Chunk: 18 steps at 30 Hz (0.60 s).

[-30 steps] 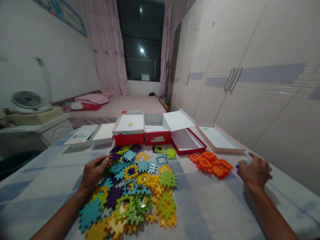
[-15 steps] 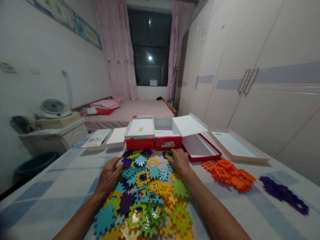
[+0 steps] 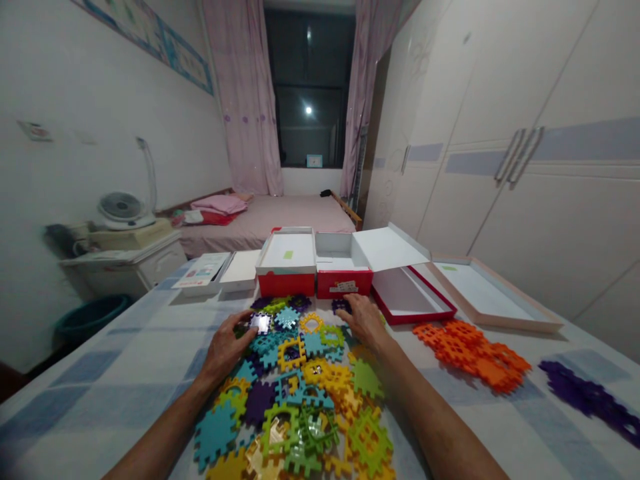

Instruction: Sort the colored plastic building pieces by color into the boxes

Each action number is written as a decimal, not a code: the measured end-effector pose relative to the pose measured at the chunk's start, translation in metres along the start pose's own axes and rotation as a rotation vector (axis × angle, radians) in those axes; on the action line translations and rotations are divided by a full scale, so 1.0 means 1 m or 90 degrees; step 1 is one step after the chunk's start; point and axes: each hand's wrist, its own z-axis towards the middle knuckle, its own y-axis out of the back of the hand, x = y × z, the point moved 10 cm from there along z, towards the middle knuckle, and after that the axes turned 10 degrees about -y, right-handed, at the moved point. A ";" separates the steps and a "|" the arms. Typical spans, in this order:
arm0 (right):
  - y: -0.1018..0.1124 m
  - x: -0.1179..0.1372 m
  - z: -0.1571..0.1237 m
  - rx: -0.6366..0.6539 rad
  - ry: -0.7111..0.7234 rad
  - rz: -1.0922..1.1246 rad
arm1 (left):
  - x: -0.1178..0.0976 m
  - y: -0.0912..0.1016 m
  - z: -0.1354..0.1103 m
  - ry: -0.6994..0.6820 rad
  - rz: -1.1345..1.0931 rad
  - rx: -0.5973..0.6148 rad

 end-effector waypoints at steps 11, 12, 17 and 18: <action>-0.002 0.022 0.018 -0.021 -0.013 -0.024 | 0.010 0.009 -0.003 0.090 -0.053 -0.070; -0.001 0.032 0.019 -0.023 -0.007 0.016 | 0.012 0.009 -0.003 0.096 -0.059 -0.072; -0.032 0.077 0.029 0.068 -0.040 0.149 | 0.015 0.008 -0.003 0.103 -0.055 -0.064; -0.038 0.082 0.031 0.076 -0.052 0.158 | 0.015 0.008 -0.004 0.104 -0.054 -0.062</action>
